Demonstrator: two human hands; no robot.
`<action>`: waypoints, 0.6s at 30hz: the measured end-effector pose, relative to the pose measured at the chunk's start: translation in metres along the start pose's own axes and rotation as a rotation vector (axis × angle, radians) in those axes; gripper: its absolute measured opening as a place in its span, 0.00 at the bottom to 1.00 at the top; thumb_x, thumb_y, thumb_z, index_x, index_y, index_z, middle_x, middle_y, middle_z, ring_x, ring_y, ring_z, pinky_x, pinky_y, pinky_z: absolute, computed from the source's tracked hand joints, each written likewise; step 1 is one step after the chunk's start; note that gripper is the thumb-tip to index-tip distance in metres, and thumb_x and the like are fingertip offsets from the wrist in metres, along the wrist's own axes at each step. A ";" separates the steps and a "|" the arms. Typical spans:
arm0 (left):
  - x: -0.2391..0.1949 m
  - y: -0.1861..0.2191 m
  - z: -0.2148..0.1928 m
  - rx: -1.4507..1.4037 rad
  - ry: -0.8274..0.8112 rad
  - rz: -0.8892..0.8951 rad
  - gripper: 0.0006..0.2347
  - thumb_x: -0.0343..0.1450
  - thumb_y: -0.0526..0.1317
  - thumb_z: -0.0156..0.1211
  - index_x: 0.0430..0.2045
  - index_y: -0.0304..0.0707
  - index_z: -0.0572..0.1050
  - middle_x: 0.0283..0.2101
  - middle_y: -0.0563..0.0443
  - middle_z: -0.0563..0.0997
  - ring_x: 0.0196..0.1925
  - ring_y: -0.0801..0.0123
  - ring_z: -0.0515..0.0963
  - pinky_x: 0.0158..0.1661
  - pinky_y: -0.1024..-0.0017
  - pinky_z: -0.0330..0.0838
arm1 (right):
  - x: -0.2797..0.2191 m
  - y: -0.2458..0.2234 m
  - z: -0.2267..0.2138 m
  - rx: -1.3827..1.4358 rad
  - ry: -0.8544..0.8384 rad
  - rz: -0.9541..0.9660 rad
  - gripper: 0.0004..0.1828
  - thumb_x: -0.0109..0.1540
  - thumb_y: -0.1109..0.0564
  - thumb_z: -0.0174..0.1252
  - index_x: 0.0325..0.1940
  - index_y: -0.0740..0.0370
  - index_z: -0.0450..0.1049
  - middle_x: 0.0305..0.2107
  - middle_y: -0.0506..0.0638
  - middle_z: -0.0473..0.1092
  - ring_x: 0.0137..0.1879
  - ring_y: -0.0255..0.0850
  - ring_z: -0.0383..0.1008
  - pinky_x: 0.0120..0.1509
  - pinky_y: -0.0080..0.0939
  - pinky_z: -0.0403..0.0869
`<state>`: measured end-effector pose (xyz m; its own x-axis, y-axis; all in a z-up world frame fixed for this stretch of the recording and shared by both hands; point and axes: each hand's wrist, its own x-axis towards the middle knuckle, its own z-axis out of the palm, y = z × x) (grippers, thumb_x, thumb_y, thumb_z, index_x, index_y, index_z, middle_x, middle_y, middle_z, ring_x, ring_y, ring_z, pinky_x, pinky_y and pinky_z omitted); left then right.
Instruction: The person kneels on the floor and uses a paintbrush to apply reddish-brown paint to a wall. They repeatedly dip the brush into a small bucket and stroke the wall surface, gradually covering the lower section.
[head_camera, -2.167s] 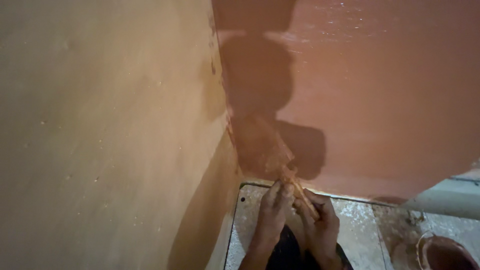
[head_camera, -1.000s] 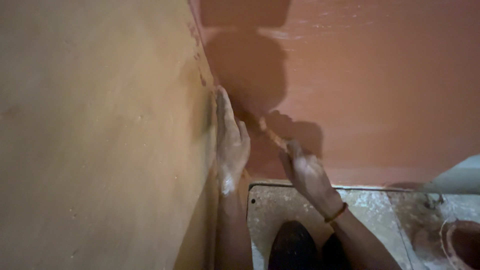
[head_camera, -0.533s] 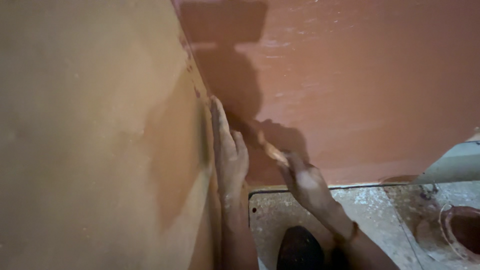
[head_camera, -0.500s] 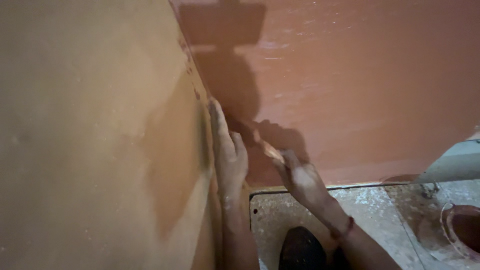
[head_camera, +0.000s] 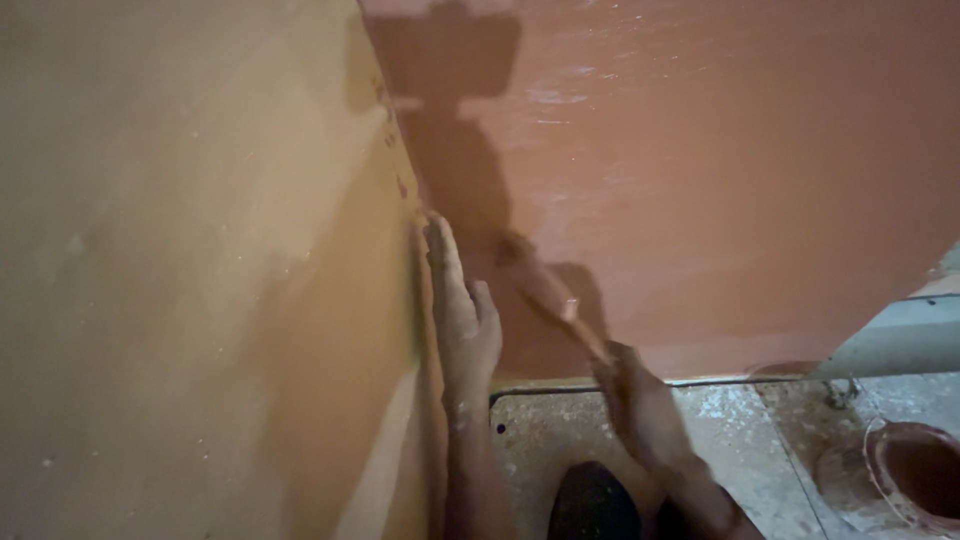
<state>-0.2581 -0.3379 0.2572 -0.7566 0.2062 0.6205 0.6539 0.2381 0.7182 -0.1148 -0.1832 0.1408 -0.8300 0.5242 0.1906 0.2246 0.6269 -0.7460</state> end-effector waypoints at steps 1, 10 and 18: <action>0.000 -0.002 0.000 0.010 -0.015 -0.034 0.33 0.70 0.24 0.42 0.75 0.35 0.46 0.80 0.38 0.44 0.81 0.53 0.44 0.76 0.60 0.38 | 0.008 -0.004 0.013 -0.001 0.057 -0.180 0.21 0.66 0.50 0.53 0.61 0.60 0.66 0.26 0.64 0.75 0.30 0.61 0.77 0.30 0.60 0.74; 0.031 -0.026 0.022 0.108 -0.019 0.095 0.34 0.71 0.24 0.45 0.76 0.34 0.45 0.80 0.40 0.46 0.82 0.53 0.46 0.78 0.61 0.40 | 0.045 0.011 0.014 -0.042 0.032 -0.035 0.20 0.69 0.49 0.50 0.63 0.59 0.64 0.24 0.61 0.74 0.25 0.57 0.74 0.27 0.56 0.72; 0.045 -0.029 0.028 0.091 0.051 0.177 0.36 0.70 0.24 0.47 0.76 0.33 0.43 0.80 0.37 0.45 0.83 0.50 0.44 0.78 0.59 0.38 | 0.003 0.014 0.011 0.057 0.079 -0.280 0.18 0.67 0.50 0.53 0.59 0.59 0.68 0.26 0.63 0.74 0.29 0.58 0.77 0.31 0.52 0.73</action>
<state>-0.3112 -0.3087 0.2553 -0.6273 0.2048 0.7514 0.7724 0.2873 0.5665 -0.1201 -0.1792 0.1239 -0.8131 0.3799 0.4412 -0.0385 0.7211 -0.6918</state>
